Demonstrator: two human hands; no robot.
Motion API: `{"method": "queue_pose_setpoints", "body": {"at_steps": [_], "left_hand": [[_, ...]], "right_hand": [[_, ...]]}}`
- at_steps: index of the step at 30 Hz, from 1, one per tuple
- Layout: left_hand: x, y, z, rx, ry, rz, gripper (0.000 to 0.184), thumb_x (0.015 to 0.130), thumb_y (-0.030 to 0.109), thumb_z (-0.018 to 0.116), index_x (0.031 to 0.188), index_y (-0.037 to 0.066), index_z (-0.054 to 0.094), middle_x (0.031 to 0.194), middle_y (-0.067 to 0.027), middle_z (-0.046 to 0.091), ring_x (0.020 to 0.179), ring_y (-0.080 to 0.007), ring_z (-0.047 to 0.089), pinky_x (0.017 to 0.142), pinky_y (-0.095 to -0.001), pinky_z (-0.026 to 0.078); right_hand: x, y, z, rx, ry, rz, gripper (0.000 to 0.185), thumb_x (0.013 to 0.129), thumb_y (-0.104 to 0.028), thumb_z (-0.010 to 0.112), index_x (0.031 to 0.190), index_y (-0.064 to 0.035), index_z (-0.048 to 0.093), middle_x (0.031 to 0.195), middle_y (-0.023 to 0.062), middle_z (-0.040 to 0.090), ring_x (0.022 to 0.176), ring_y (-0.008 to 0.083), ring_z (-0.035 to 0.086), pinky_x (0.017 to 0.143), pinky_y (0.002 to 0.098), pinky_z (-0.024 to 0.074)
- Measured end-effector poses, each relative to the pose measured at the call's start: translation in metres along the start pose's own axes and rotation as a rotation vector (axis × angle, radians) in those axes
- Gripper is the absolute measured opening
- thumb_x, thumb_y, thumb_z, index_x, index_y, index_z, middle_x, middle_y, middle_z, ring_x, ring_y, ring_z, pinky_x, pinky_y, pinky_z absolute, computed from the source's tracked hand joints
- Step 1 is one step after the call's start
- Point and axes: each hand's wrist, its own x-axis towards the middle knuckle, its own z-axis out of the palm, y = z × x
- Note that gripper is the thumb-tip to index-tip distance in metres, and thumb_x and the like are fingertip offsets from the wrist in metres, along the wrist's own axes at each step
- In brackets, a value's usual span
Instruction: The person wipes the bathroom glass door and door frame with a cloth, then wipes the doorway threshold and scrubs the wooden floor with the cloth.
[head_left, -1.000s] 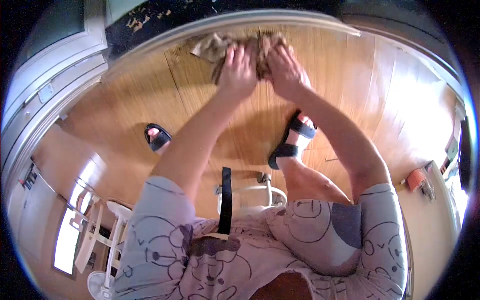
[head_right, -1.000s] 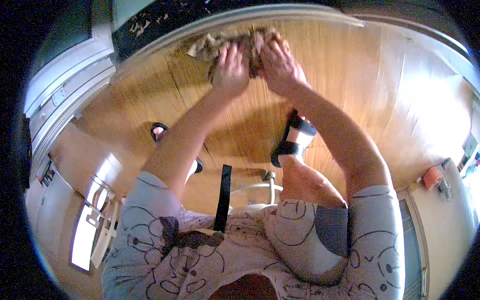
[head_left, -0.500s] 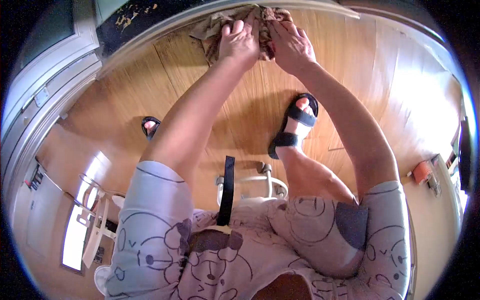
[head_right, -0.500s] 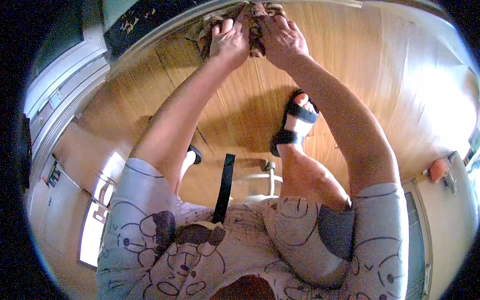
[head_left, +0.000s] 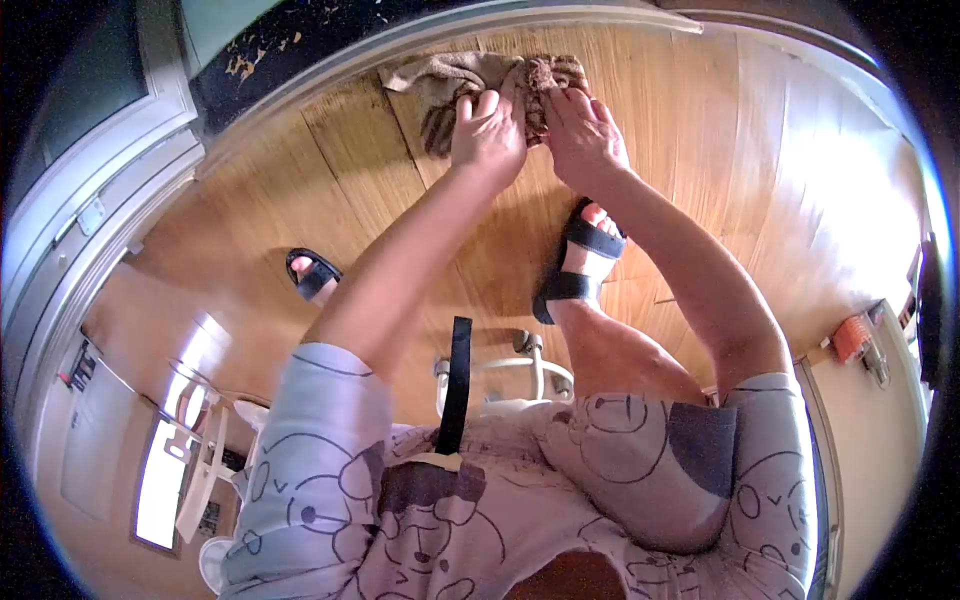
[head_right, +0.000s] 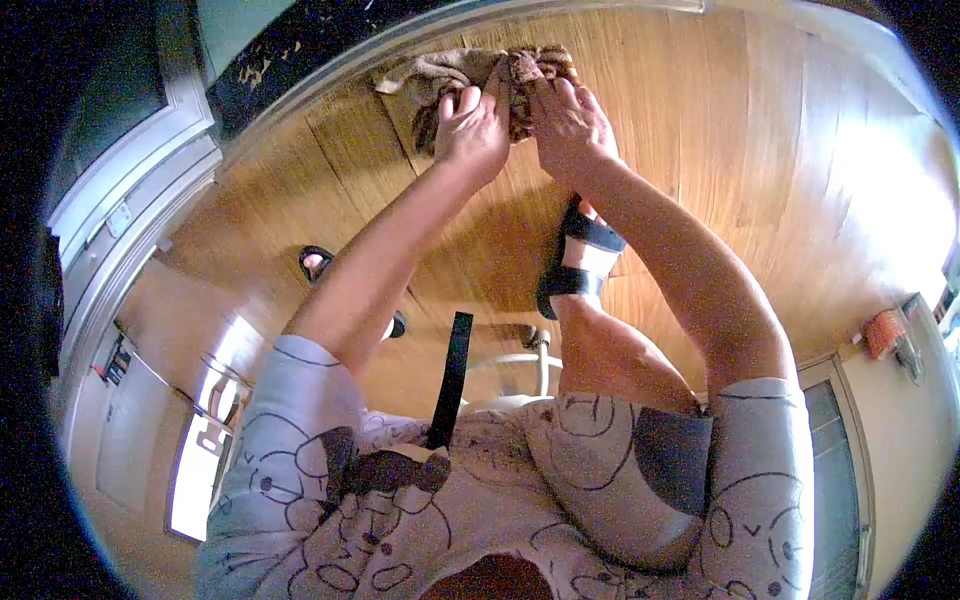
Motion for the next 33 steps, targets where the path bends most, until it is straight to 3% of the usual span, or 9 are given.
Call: {"method": "queue_pose_setpoints", "body": {"at_steps": [3,7,10,11,16,19,23,31,33], "left_hand": [[0.034,-0.003,-0.026,0.304,-0.469,-0.038,0.050,0.085,0.013,0.044,0.133,0.002,0.039,0.126,-0.0076,0.047,0.116,-0.0185,0.038,0.097,-0.0403,0.029],[0.034,-0.008,-0.015,0.084,-0.091,-0.078,0.032,0.086,0.014,0.040,0.108,0.002,0.061,0.117,-0.0070,0.053,0.115,-0.0208,0.039,0.100,-0.0468,0.027],[0.000,0.006,-0.003,0.176,-0.263,0.069,0.034,0.087,0.017,0.039,0.109,0.002,0.060,0.124,-0.0082,0.050,0.115,-0.0213,0.040,0.098,-0.0488,0.029],[-0.003,0.005,0.005,0.123,0.090,0.090,0.033,0.085,0.016,0.042,0.110,0.002,0.060,0.127,-0.0084,0.049,0.112,-0.0219,0.042,0.101,-0.0497,0.027],[0.060,-0.001,-0.052,0.302,-0.297,0.137,0.019,0.082,0.011,0.047,0.085,0.005,0.065,0.111,-0.0113,0.054,0.108,-0.0214,0.043,0.089,-0.0489,0.033],[0.044,-0.007,0.007,0.121,0.114,0.063,0.022,0.084,0.013,0.045,0.093,0.007,0.064,0.118,-0.0104,0.051,0.108,-0.0221,0.043,0.094,-0.0527,0.033],[0.014,0.013,-0.006,0.257,-0.373,0.047,0.028,0.088,0.015,0.040,0.104,0.005,0.061,0.117,-0.0123,0.050,0.108,-0.0260,0.043,0.106,-0.0532,0.022],[0.024,0.009,0.006,0.195,-0.095,-0.052,0.034,0.087,0.019,0.040,0.108,0.008,0.064,0.125,-0.0050,0.050,0.116,-0.0188,0.039,0.099,-0.0482,0.027],[-0.008,0.013,0.010,0.084,-0.049,-0.040,0.045,0.089,0.015,0.037,0.133,0.008,0.041,0.128,-0.0109,0.046,0.115,-0.0237,0.041,0.101,-0.0540,0.028]], "right_hand": [[0.022,0.010,-0.003,0.012,-0.043,0.023,0.049,0.080,-0.023,0.054,0.124,-0.0030,0.047,0.133,0.0086,0.042,0.118,0.0250,0.040,0.098,0.0374,0.0345],[0.027,0.011,-0.016,0.006,-0.203,0.090,0.052,0.081,-0.023,0.054,0.127,-0.0025,0.045,0.137,0.0081,0.039,0.119,0.0249,0.040,0.096,0.0371,0.0357],[-0.019,0.002,0.005,0.049,-0.001,0.036,0.036,0.083,-0.023,0.054,0.114,-0.0043,0.056,0.126,0.0080,0.047,0.116,0.0246,0.042,0.090,0.0379,0.0387],[-0.023,0.001,0.006,0.057,0.098,0.016,0.035,0.083,-0.023,0.053,0.113,-0.0047,0.057,0.127,0.0081,0.046,0.118,0.0249,0.041,0.091,0.0380,0.0385],[0.031,0.028,-0.001,-0.087,-0.092,0.084,0.041,0.082,-0.024,0.051,0.121,-0.0091,0.054,0.131,0.0078,0.045,0.120,0.0240,0.039,0.095,0.0387,0.0342],[0.009,0.017,-0.003,-0.029,-0.160,0.096,0.043,0.082,-0.023,0.051,0.123,-0.0097,0.052,0.133,0.0079,0.043,0.121,0.0243,0.038,0.096,0.0406,0.0340],[-0.015,0.004,-0.004,0.093,-0.182,0.083,0.052,0.081,-0.024,0.052,0.131,-0.0114,0.045,0.142,0.0093,0.033,0.126,0.0259,0.033,0.101,0.0434,0.0322],[-0.005,0.005,-0.006,-0.005,-0.196,0.101,0.046,0.083,-0.025,0.054,0.124,-0.0050,0.049,0.132,0.0076,0.043,0.122,0.0250,0.037,0.096,0.0398,0.0358],[-0.027,-0.007,0.004,0.097,-0.158,0.060,0.049,0.083,-0.027,0.050,0.129,-0.0078,0.047,0.141,0.0099,0.036,0.131,0.0289,0.029,0.105,0.0420,0.0280]]}}
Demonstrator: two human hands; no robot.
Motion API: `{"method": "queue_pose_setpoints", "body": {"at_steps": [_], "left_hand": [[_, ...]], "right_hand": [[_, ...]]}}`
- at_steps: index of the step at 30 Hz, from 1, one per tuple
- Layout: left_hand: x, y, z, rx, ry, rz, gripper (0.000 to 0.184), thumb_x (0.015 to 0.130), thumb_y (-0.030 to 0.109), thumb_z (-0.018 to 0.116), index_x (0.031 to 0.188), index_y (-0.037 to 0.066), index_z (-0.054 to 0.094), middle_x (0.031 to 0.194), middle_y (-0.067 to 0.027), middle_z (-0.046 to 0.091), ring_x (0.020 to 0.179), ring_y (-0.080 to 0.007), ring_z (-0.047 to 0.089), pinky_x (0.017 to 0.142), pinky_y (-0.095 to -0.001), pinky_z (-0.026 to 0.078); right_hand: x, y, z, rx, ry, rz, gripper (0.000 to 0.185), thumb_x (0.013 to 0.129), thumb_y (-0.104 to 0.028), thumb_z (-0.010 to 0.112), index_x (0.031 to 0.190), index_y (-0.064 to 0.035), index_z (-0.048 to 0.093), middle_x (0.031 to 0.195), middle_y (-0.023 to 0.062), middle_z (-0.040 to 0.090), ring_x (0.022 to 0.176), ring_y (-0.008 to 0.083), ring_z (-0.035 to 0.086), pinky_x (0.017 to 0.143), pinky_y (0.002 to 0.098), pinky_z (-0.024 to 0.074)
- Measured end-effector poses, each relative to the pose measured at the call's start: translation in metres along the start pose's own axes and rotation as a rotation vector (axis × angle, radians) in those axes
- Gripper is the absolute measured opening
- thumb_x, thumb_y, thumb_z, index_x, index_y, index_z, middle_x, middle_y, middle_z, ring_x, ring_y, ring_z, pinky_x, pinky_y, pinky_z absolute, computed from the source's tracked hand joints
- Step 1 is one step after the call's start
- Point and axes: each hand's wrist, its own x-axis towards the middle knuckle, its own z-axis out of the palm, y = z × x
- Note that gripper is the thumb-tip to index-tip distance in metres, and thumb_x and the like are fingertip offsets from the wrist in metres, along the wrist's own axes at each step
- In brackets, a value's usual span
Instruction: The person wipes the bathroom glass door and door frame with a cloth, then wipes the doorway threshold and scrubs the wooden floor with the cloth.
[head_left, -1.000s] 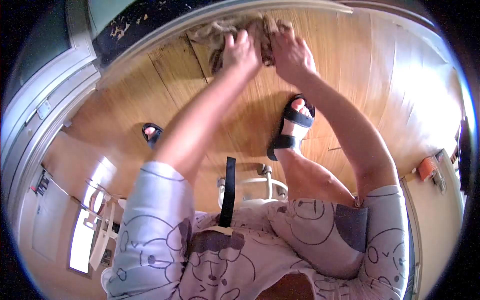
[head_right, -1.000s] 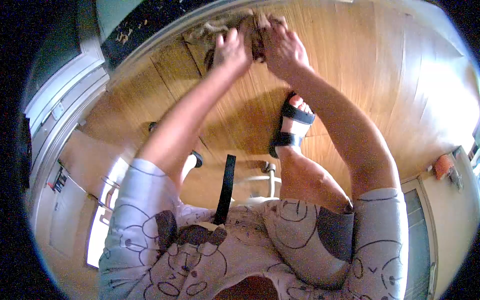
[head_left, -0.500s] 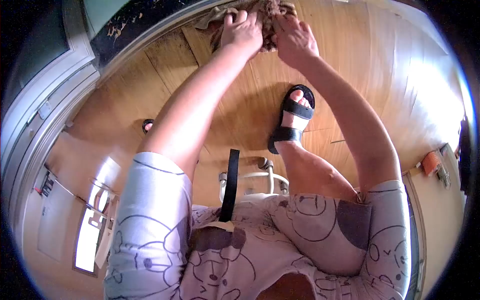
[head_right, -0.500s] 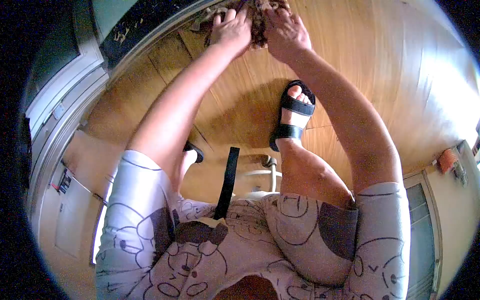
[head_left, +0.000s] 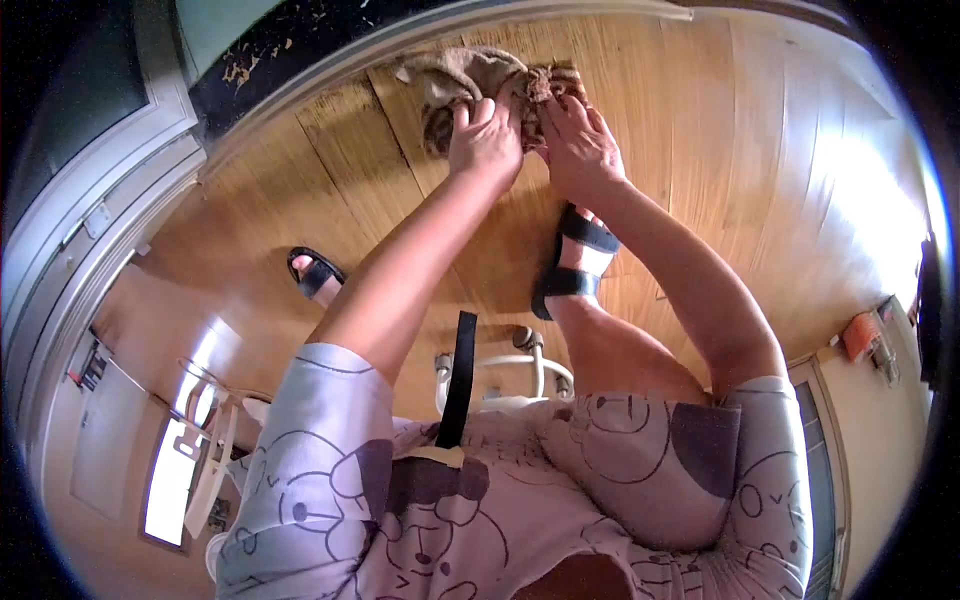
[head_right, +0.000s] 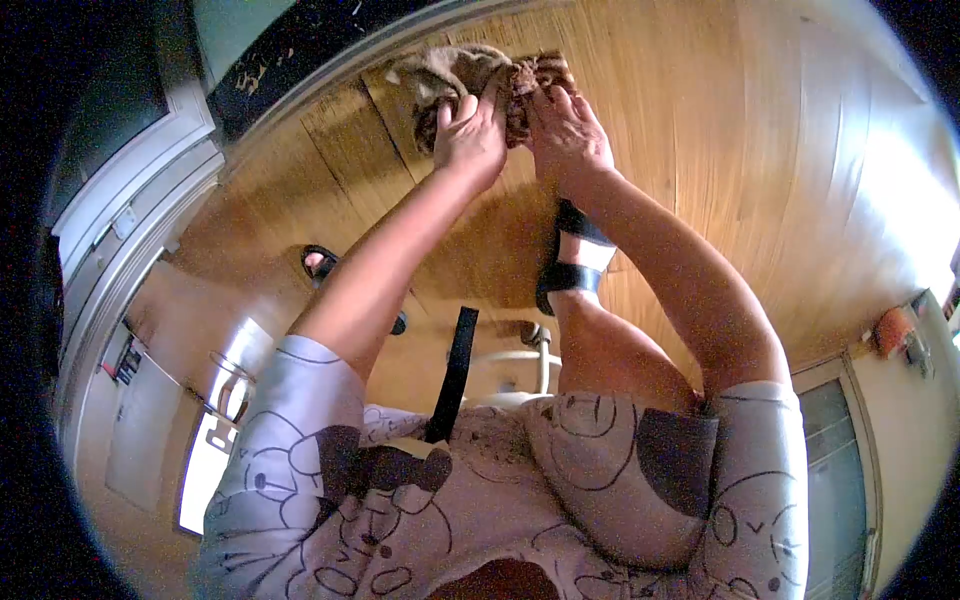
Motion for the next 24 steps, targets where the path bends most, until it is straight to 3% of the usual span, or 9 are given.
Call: {"method": "queue_pose_setpoints", "body": {"at_steps": [1,3,5,6,8,12,17,21,24], "left_hand": [[0.010,0.001,-0.009,0.121,-0.190,-0.008,0.041,0.088,0.014,0.038,0.128,0.008,0.045,0.125,-0.0108,0.047,0.113,-0.0237,0.041,0.100,-0.0525,0.029],[0.030,-0.005,-0.028,0.185,-0.331,0.010,0.033,0.087,0.013,0.040,0.116,0.006,0.055,0.117,-0.0099,0.051,0.110,-0.0232,0.043,0.098,-0.0494,0.031],[0.061,-0.018,-0.041,0.218,-0.225,0.007,0.029,0.089,0.018,0.039,0.102,0.009,0.064,0.112,-0.0033,0.057,0.111,-0.0183,0.041,0.092,-0.0431,0.031],[0.057,-0.021,-0.047,0.293,-0.207,0.077,0.028,0.087,0.018,0.041,0.102,0.011,0.064,0.113,-0.0035,0.056,0.110,-0.0187,0.042,0.090,-0.0409,0.032],[0.052,-0.018,-0.029,0.141,-0.144,-0.045,0.031,0.086,0.020,0.044,0.108,0.009,0.063,0.124,-0.0044,0.051,0.112,-0.0190,0.042,0.090,-0.0397,0.034],[-0.019,-0.029,0.010,0.033,0.156,-0.063,0.054,0.084,0.024,0.047,0.132,0.000,0.040,0.137,-0.0128,0.038,0.118,-0.0233,0.038,0.099,-0.0450,0.032],[-0.026,-0.059,0.003,0.037,0.268,-0.109,0.061,0.081,0.032,0.051,0.131,-0.002,0.040,0.134,-0.0130,0.040,0.117,-0.0297,0.036,0.100,-0.0493,0.029],[-0.010,-0.087,-0.013,-0.058,0.146,-0.064,0.062,0.080,0.036,0.054,0.130,0.000,0.042,0.132,-0.0151,0.041,0.121,-0.0286,0.033,0.103,-0.0509,0.026],[-0.024,-0.113,0.020,-0.086,0.174,-0.098,0.053,0.082,0.029,0.056,0.124,-0.001,0.047,0.130,-0.0180,0.044,0.115,-0.0296,0.041,0.098,-0.0460,0.035]], "right_hand": [[0.007,0.006,0.000,-0.068,0.007,-0.032,0.049,0.083,-0.027,0.051,0.128,-0.0082,0.048,0.140,0.0099,0.037,0.130,0.0294,0.030,0.105,0.0417,0.0280],[0.020,0.014,-0.004,-0.130,-0.002,-0.059,0.049,0.082,-0.027,0.052,0.127,-0.0086,0.049,0.139,0.0098,0.037,0.129,0.0299,0.031,0.105,0.0414,0.0280],[0.052,0.022,-0.019,-0.134,0.065,0.005,0.048,0.081,-0.026,0.052,0.126,-0.0088,0.049,0.138,0.0097,0.038,0.128,0.0307,0.031,0.106,0.0421,0.0277],[0.054,0.022,-0.017,-0.133,0.063,-0.001,0.048,0.081,-0.026,0.052,0.126,-0.0088,0.049,0.138,0.0097,0.038,0.128,0.0307,0.031,0.106,0.0421,0.0277],[0.052,0.022,-0.017,-0.024,0.079,0.003,0.048,0.081,-0.024,0.053,0.125,-0.0076,0.050,0.136,0.0104,0.038,0.127,0.0306,0.031,0.106,0.0437,0.0276],[0.032,-0.006,0.002,0.073,0.111,-0.171,0.054,0.082,-0.023,0.055,0.132,-0.0065,0.041,0.140,0.0115,0.033,0.132,0.0340,0.024,0.110,0.0451,0.0232],[0.070,-0.040,-0.005,0.115,0.214,-0.191,0.057,0.081,-0.025,0.059,0.131,-0.0046,0.041,0.137,0.0118,0.039,0.127,0.0323,0.032,0.107,0.0443,0.0267],[0.098,-0.046,-0.035,-0.071,0.124,-0.247,0.058,0.085,-0.030,0.055,0.132,-0.0020,0.038,0.139,0.0123,0.036,0.128,0.0309,0.033,0.108,0.0409,0.0265],[0.121,-0.066,-0.034,-0.265,-0.032,-0.306,0.059,0.087,-0.032,0.054,0.134,-0.0015,0.036,0.143,0.0119,0.031,0.130,0.0301,0.031,0.109,0.0404,0.0259]]}}
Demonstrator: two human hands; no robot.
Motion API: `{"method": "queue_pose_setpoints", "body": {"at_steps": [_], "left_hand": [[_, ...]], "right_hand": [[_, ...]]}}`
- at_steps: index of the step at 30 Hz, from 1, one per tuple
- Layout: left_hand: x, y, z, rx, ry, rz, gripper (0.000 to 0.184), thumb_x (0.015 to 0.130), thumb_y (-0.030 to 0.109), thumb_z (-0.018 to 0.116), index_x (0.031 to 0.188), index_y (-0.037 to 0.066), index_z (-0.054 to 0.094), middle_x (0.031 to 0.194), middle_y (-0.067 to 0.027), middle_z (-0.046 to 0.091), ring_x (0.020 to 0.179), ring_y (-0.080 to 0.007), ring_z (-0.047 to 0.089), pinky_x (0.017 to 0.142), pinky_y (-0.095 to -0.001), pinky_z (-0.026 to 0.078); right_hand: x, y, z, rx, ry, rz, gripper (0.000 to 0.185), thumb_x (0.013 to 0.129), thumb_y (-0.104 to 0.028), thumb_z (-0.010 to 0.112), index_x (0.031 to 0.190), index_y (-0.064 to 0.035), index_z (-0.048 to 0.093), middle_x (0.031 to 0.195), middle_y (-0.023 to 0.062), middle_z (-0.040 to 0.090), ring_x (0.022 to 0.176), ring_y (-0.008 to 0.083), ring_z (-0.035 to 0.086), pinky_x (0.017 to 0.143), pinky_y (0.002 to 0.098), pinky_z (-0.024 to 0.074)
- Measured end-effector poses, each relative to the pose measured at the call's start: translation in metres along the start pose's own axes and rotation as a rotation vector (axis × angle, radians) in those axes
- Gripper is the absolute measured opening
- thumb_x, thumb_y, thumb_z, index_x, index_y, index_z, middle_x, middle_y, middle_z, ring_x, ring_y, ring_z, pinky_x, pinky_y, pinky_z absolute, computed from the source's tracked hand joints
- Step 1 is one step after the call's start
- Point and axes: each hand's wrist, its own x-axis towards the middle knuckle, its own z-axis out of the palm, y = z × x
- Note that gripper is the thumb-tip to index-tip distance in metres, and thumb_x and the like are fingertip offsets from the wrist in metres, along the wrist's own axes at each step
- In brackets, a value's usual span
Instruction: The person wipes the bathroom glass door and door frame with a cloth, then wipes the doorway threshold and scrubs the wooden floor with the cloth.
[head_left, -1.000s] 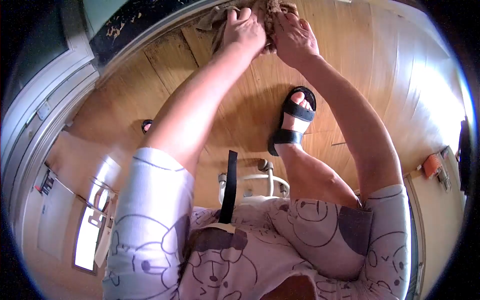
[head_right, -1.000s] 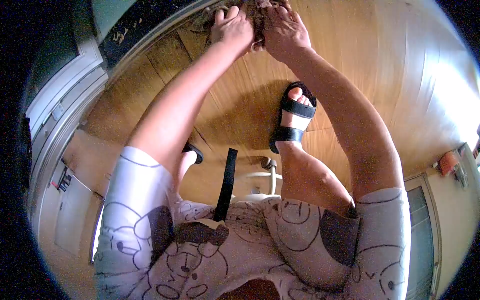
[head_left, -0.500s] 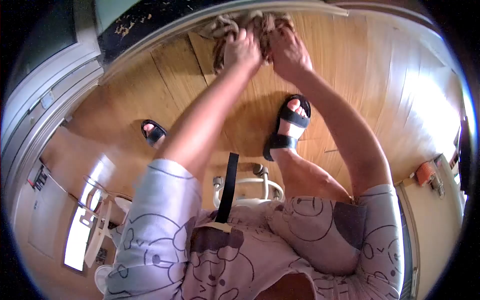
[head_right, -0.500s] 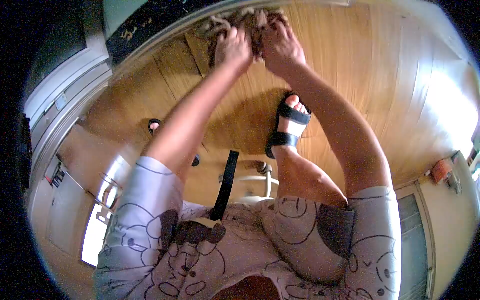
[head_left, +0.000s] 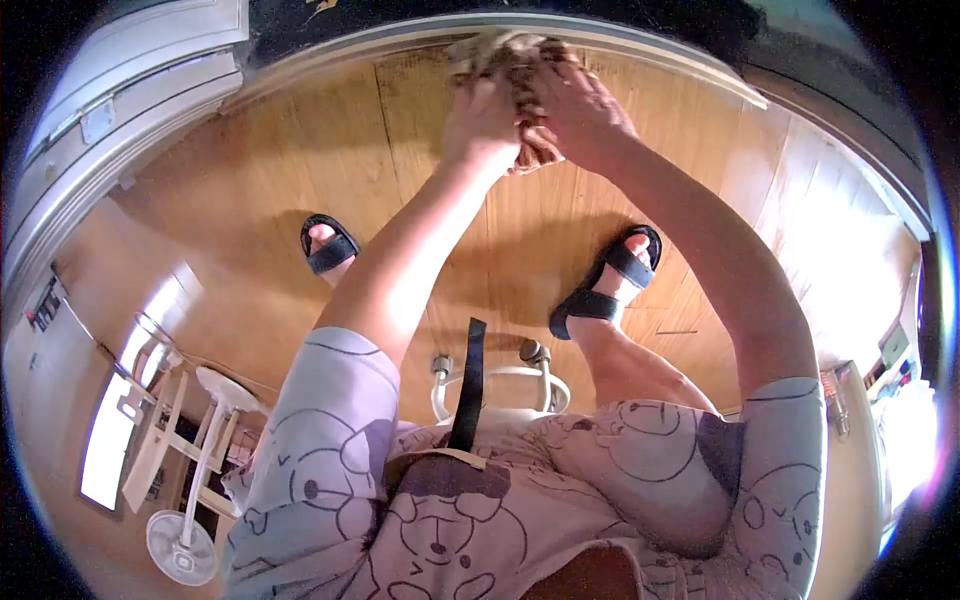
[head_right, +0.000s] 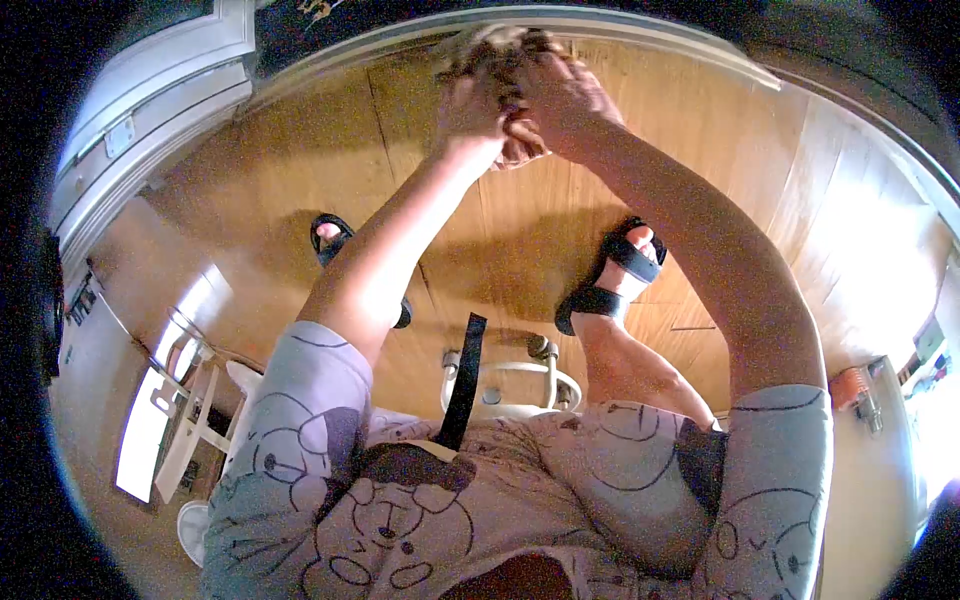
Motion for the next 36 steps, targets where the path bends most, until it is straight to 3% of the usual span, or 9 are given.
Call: {"method": "queue_pose_setpoints", "body": {"at_steps": [4,7,10,14,19,23,32,34,36], "left_hand": [[-0.046,-0.081,-0.002,0.044,0.106,-0.218,0.037,0.083,0.019,0.056,0.112,-0.004,0.053,0.116,-0.0181,0.054,0.092,-0.0248,0.055,0.078,-0.0403,0.047],[-0.062,-0.132,-0.018,0.406,0.189,-0.036,0.037,0.081,0.019,0.058,0.112,-0.002,0.054,0.112,-0.0157,0.056,0.089,-0.0227,0.055,0.076,-0.0403,0.047],[-0.051,-0.127,-0.048,0.150,-0.007,-0.176,0.038,0.077,0.020,0.061,0.110,0.002,0.055,0.114,-0.0134,0.057,0.092,-0.0223,0.055,0.079,-0.0408,0.044],[-0.010,-0.053,-0.096,-0.026,-0.518,-0.237,0.037,0.074,0.024,0.062,0.106,0.006,0.058,0.107,-0.0080,0.062,0.105,-0.0199,0.050,0.086,-0.0412,0.039],[-0.014,-0.054,-0.038,0.016,0.030,-0.047,0.040,0.077,0.025,0.061,0.109,0.002,0.055,0.095,-0.0087,0.063,0.104,-0.0222,0.051,0.083,-0.0404,0.041],[-0.049,-0.122,-0.030,-0.406,-0.049,-0.463,0.031,0.083,0.024,0.054,0.105,0.003,0.058,0.112,-0.0106,0.056,0.107,-0.0236,0.047,0.086,-0.0376,0.041],[-0.037,-0.105,-0.056,0.106,-0.157,-0.353,0.035,0.085,0.027,0.054,0.113,0.008,0.058,0.109,-0.0058,0.060,0.110,-0.0229,0.047,0.088,-0.0447,0.037],[-0.008,-0.066,-0.061,-0.060,-0.318,-0.152,0.019,0.076,0.019,0.056,0.084,0.005,0.068,0.076,-0.0078,0.065,0.108,-0.0218,0.048,0.084,-0.0437,0.038],[0.006,-0.031,-0.026,-0.074,-0.056,0.022,0.021,0.073,0.016,0.052,0.066,0.007,0.069,0.075,-0.0064,0.066,0.107,-0.0223,0.046,0.086,-0.0450,0.036]], "right_hand": [[0.072,-0.068,-0.042,0.418,-0.190,0.099,0.063,0.085,-0.032,0.057,0.133,0.0021,0.036,0.141,0.0199,0.029,0.132,0.0328,0.027,0.110,0.0428,0.0253],[0.112,-0.123,-0.037,-0.136,-0.198,-0.204,0.062,0.082,-0.027,0.058,0.128,0.0084,0.040,0.140,0.0179,0.031,0.130,0.0383,0.025,0.110,0.0405,0.0233],[0.100,-0.115,-0.019,0.187,0.278,-0.067,0.040,0.084,-0.019,0.056,0.120,-0.0018,0.050,0.113,0.0149,0.051,0.113,0.0274,0.042,0.097,0.0384,0.0372],[0.053,-0.060,-0.037,0.488,-0.186,0.258,0.048,0.087,-0.021,0.053,0.129,-0.0020,0.039,0.125,0.0131,0.043,0.122,0.0249,0.037,0.102,0.0370,0.0352],[0.050,-0.058,-0.008,0.171,0.083,0.113,0.054,0.081,-0.018,0.056,0.129,-0.0006,0.038,0.140,0.0158,0.032,0.129,0.0299,0.033,0.105,0.0388,0.0317],[0.104,-0.111,-0.025,0.358,-0.135,0.071,0.065,0.077,-0.015,0.065,0.133,-0.0012,0.034,0.143,0.0185,0.025,0.131,0.0310,0.028,0.108,0.0452,0.0286],[0.094,-0.100,-0.048,-0.013,-0.132,0.018,0.052,0.086,-0.016,0.048,0.134,-0.0001,0.034,0.143,0.0155,0.028,0.129,0.0277,0.032,0.106,0.0401,0.0313],[0.065,-0.056,-0.073,0.847,-0.356,0.475,0.057,0.082,-0.009,0.051,0.135,0.0002,0.032,0.142,0.0159,0.031,0.126,0.0292,0.036,0.106,0.0388,0.0320],[0.031,-0.029,-0.011,0.442,-0.062,0.287,0.053,0.084,-0.012,0.049,0.133,-0.0002,0.034,0.135,0.0158,0.036,0.127,0.0287,0.034,0.105,0.0380,0.0328]]}}
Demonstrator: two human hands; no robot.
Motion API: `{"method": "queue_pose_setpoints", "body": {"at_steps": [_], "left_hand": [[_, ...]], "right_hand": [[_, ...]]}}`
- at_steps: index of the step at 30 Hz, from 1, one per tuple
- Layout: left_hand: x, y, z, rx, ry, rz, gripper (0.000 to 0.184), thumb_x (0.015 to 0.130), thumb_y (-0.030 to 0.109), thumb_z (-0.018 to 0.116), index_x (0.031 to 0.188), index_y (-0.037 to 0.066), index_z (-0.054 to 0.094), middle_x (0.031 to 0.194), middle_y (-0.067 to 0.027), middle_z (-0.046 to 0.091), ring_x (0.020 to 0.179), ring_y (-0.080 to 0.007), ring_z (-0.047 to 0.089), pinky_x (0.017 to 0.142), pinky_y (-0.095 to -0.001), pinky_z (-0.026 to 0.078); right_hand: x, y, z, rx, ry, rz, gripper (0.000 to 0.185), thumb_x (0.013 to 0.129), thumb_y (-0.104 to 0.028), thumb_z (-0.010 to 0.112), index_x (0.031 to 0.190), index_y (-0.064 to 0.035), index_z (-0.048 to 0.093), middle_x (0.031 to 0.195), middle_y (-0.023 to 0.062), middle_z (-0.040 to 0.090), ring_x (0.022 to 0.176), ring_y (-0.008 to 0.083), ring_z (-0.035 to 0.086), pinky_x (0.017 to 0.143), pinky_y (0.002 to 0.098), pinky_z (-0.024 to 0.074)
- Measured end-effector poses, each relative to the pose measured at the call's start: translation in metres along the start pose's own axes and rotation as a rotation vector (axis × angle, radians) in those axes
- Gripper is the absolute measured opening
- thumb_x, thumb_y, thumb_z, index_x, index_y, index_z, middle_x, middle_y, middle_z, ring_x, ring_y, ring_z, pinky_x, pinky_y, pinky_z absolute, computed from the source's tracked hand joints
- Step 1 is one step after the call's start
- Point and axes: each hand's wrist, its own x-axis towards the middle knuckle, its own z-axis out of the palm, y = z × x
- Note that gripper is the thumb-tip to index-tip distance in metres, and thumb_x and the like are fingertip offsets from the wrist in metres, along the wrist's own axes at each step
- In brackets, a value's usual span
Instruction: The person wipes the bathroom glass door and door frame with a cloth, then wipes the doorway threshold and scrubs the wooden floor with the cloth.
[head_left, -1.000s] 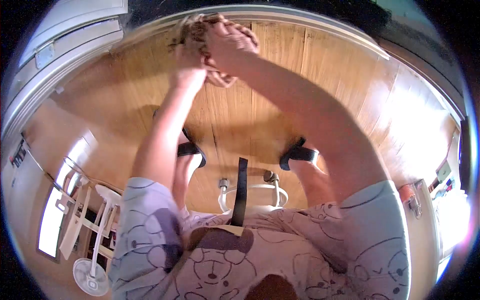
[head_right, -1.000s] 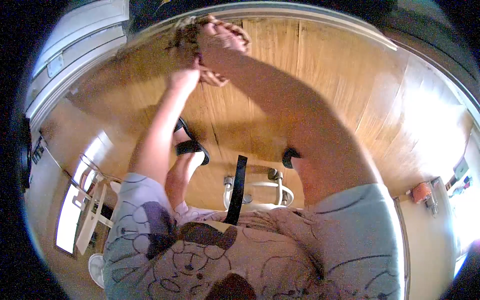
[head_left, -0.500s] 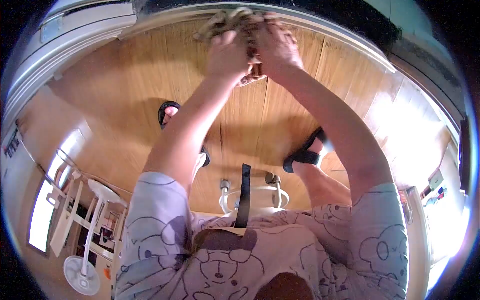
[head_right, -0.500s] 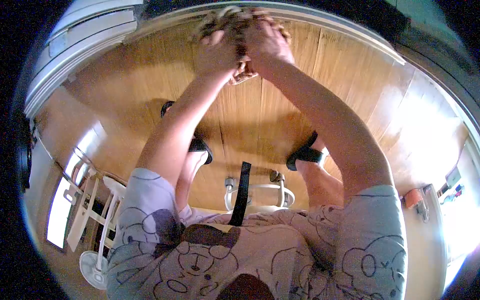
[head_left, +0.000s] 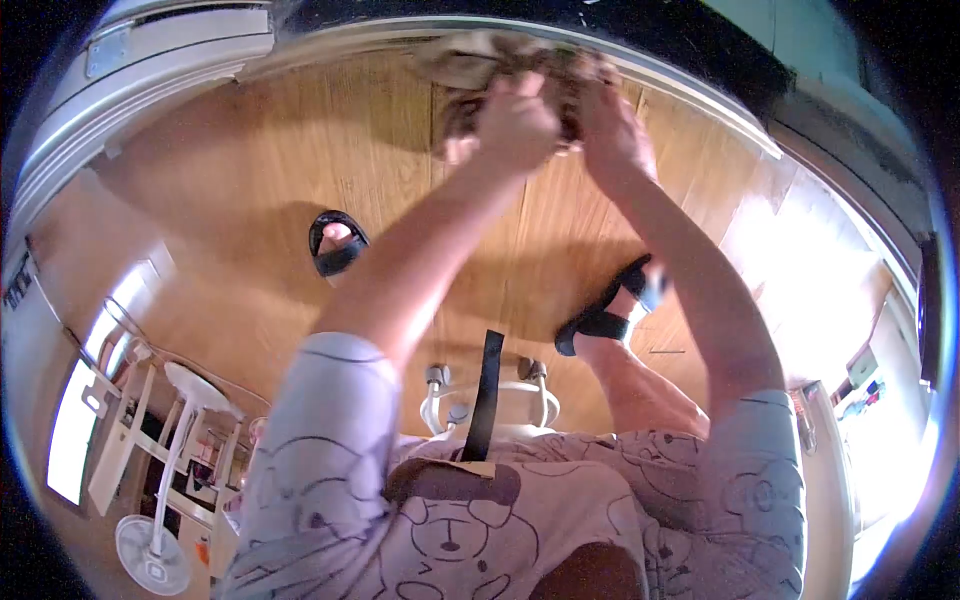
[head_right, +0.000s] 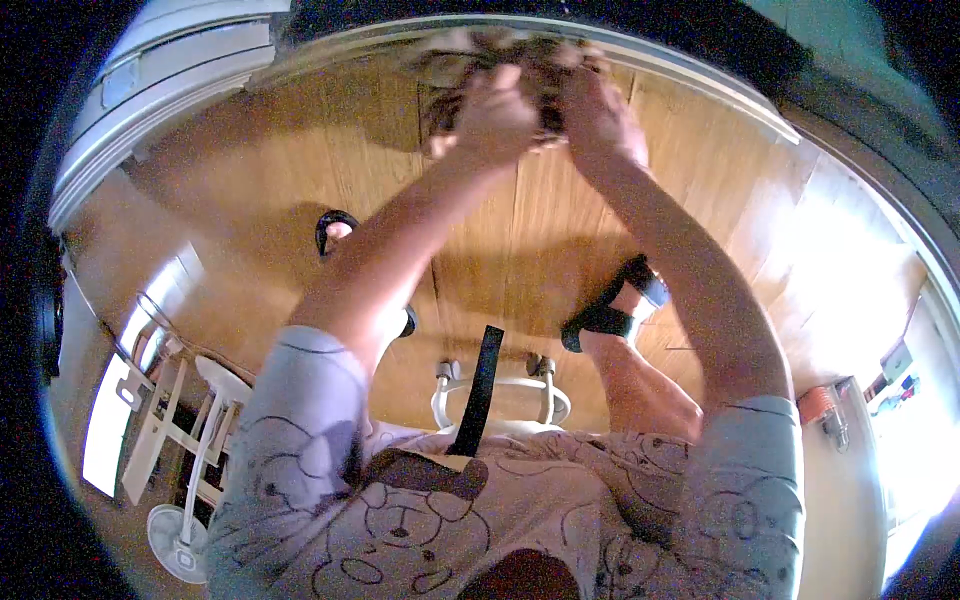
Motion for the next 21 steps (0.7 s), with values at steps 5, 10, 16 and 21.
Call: {"method": "queue_pose_setpoints", "body": {"at_steps": [5,10,16,21], "left_hand": [[0.001,-0.014,0.010,0.018,-0.004,0.018,0.023,0.079,0.018,0.049,0.095,0.010,0.064,0.098,-0.0068,0.059,0.103,-0.0225,0.046,0.090,-0.0391,0.036],[-0.057,-0.117,0.042,-0.952,0.155,-0.626,0.021,0.084,0.021,0.051,0.096,0.005,0.058,0.085,-0.0125,0.061,0.088,-0.0275,0.057,0.073,-0.0442,0.047],[-0.127,-0.222,-0.016,0.597,-0.033,-0.359,0.074,0.080,0.050,0.057,0.138,0.010,0.035,0.141,-0.0063,0.039,0.117,-0.0330,0.044,0.098,-0.0478,0.035],[-0.082,-0.153,-0.003,0.279,-0.012,-0.383,0.035,0.079,0.021,0.054,0.109,0.004,0.062,0.120,-0.0154,0.056,0.113,-0.0352,0.047,0.096,-0.0492,0.036]], "right_hand": [[0.007,-0.020,0.021,-0.467,0.156,-0.106,0.052,0.079,-0.005,0.052,0.129,0.0032,0.036,0.130,0.0221,0.038,0.122,0.0320,0.036,0.101,0.0411,0.0356],[0.055,-0.118,0.031,-0.407,-0.067,-0.279,0.041,0.082,-0.010,0.057,0.118,0.0060,0.046,0.113,0.0234,0.049,0.108,0.0318,0.048,0.099,0.0380,0.0382],[0.078,-0.210,0.025,0.014,-0.054,-0.417,0.040,0.089,-0.022,0.051,0.123,-0.0023,0.048,0.132,0.0132,0.044,0.122,0.0302,0.040,0.103,0.0402,0.0367],[-0.003,-0.068,0.060,0.150,0.583,-0.210,0.040,0.083,-0.017,0.058,0.122,-0.0129,0.050,0.130,0.0115,0.047,0.118,0.0284,0.044,0.092,0.0445,0.0399]]}}
